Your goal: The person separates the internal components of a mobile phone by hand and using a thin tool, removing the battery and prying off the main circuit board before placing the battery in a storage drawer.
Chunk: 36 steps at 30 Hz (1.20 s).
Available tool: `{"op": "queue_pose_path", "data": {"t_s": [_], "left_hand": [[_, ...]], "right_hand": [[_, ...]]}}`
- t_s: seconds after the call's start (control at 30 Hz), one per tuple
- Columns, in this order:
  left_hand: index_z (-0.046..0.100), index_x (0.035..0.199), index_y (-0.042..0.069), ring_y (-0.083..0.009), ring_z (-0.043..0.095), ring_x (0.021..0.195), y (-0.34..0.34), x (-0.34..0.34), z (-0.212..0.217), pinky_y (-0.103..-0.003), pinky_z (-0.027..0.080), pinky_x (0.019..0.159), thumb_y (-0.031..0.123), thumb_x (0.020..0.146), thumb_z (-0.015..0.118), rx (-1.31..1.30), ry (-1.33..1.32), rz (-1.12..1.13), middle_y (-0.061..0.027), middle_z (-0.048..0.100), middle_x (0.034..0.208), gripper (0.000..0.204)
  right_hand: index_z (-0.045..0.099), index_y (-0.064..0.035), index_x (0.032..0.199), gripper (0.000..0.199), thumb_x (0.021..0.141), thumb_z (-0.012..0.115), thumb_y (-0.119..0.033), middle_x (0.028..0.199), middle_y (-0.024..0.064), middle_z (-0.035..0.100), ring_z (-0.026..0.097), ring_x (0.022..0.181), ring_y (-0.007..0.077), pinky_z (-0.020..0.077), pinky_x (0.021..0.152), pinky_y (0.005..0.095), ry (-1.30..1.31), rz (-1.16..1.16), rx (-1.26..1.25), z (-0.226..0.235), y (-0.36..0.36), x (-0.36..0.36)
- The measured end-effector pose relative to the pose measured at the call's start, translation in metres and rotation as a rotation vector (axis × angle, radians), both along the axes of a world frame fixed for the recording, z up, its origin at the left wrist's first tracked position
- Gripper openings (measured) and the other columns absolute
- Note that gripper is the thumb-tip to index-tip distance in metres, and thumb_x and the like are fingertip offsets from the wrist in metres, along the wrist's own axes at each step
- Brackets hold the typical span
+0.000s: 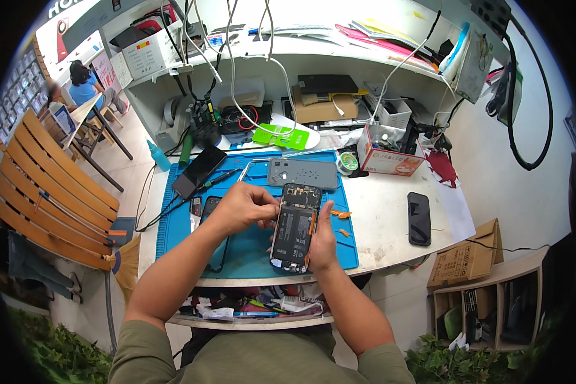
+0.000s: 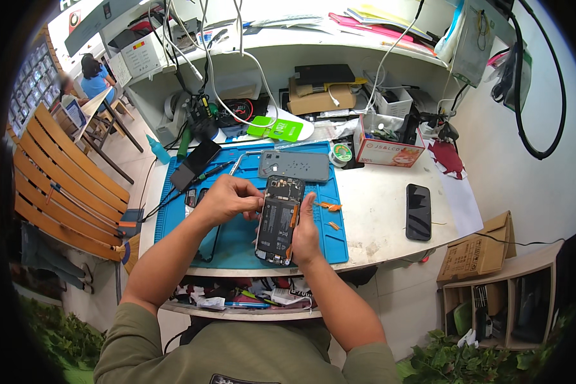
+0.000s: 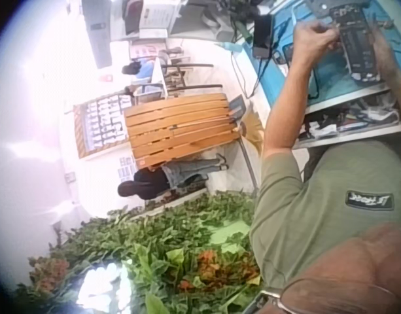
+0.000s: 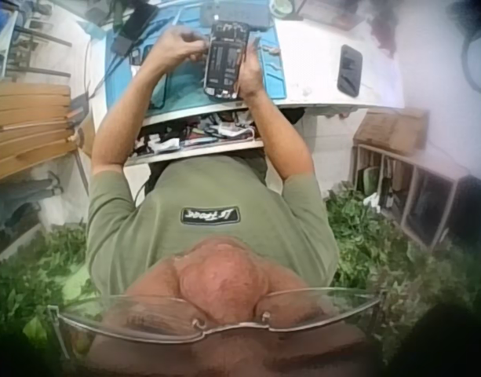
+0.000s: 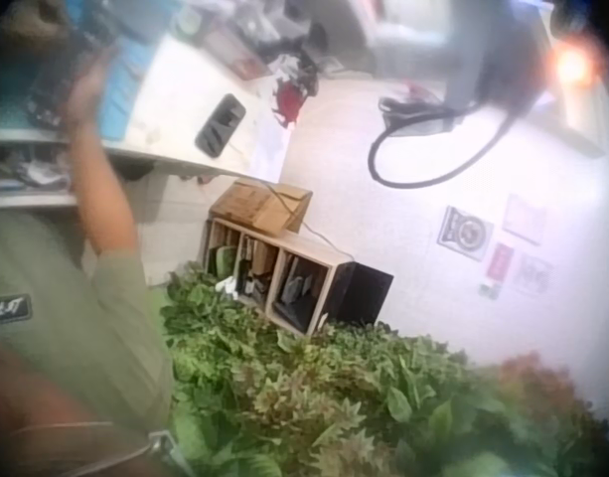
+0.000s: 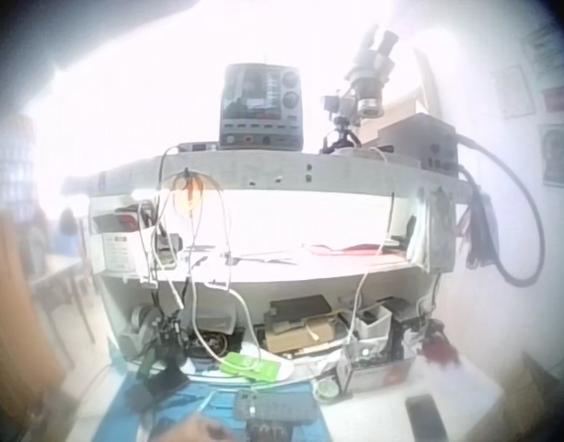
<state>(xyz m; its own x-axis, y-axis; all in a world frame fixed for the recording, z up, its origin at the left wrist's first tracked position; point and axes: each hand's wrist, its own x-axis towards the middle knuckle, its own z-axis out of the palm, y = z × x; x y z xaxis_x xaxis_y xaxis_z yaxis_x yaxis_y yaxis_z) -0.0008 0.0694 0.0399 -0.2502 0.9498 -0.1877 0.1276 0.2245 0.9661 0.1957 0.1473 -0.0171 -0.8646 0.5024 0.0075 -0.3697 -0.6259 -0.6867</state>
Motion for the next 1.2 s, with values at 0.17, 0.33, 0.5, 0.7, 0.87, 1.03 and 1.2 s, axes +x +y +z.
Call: {"op": "queue_pose_path", "data": {"t_s": [0.17,0.33,0.5,0.7,0.87,1.03,1.2], "left_hand": [[0.079,0.097,-0.005,-0.0126,0.072,0.069,-0.001,-0.001,0.001,-0.025,0.056,0.063,0.016,0.090,0.086,-0.001,-0.033,-0.014,-0.0096,0.077,0.083,0.023],[0.079,0.095,-0.003,-0.0137,0.072,0.073,-0.009,0.004,0.014,-0.028,0.057,0.066,0.023,0.086,0.090,-0.071,0.153,-0.037,-0.0091,0.078,0.084,0.030],[0.081,0.091,0.000,-0.0190,0.074,0.075,-0.017,0.015,0.031,-0.034,0.057,0.071,0.032,0.084,0.091,-0.129,0.481,-0.105,-0.0113,0.079,0.084,0.035],[0.081,0.089,0.001,-0.0292,0.073,0.073,-0.015,0.018,0.040,-0.039,0.057,0.073,0.035,0.087,0.087,-0.265,0.649,-0.242,-0.0169,0.077,0.081,0.034],[0.079,0.085,0.000,-0.0293,0.073,0.072,-0.012,0.013,0.033,-0.041,0.056,0.070,0.025,0.084,0.079,-0.231,0.639,-0.328,-0.0168,0.075,0.077,0.025],[0.077,0.082,-0.002,-0.0214,0.068,0.064,-0.013,0.018,0.015,-0.037,0.053,0.065,0.020,0.081,0.075,-0.176,0.556,-0.193,-0.0136,0.072,0.071,0.022],[0.073,0.079,-0.005,-0.0111,0.061,0.061,-0.019,0.034,-0.001,-0.030,0.050,0.062,0.015,0.081,0.076,-0.108,0.509,-0.030,-0.0101,0.069,0.066,0.020]], "right_hand": [[0.053,-0.0017,0.150,0.105,0.100,0.018,-0.088,0.112,0.0205,0.074,0.078,0.088,0.0280,0.0692,0.074,0.0445,0.009,-0.006,-0.034,-0.004,0.002,-0.001],[0.052,-0.0025,0.150,0.101,0.102,0.018,-0.085,0.112,0.0178,0.074,0.078,0.089,0.0276,0.0694,0.075,0.0449,0.007,-0.034,-0.060,-0.006,0.001,0.000],[0.052,-0.0043,0.150,0.095,0.104,0.018,-0.081,0.114,0.0159,0.073,0.079,0.091,0.0255,0.0693,0.076,0.0417,-0.059,-0.075,0.023,-0.001,-0.006,-0.001],[0.053,-0.0060,0.147,0.088,0.107,0.019,-0.076,0.114,0.0117,0.073,0.077,0.096,0.0219,0.0671,0.082,0.0363,-0.020,-0.098,0.009,-0.008,-0.007,-0.004],[0.056,-0.0076,0.143,0.083,0.109,0.022,-0.075,0.113,0.0087,0.071,0.074,0.099,0.0179,0.0639,0.085,0.0332,-0.011,-0.042,0.069,-0.005,-0.007,-0.002],[0.058,-0.0071,0.139,0.078,0.111,0.022,-0.070,0.113,0.0083,0.071,0.073,0.101,0.0175,0.0613,0.089,0.0321,-0.052,-0.061,0.013,0.002,-0.007,-0.003],[0.060,-0.0056,0.133,0.075,0.113,0.023,-0.068,0.112,0.0092,0.071,0.072,0.102,0.0175,0.0605,0.089,0.0316,-0.081,-0.095,0.073,-0.005,-0.005,-0.004]]}}
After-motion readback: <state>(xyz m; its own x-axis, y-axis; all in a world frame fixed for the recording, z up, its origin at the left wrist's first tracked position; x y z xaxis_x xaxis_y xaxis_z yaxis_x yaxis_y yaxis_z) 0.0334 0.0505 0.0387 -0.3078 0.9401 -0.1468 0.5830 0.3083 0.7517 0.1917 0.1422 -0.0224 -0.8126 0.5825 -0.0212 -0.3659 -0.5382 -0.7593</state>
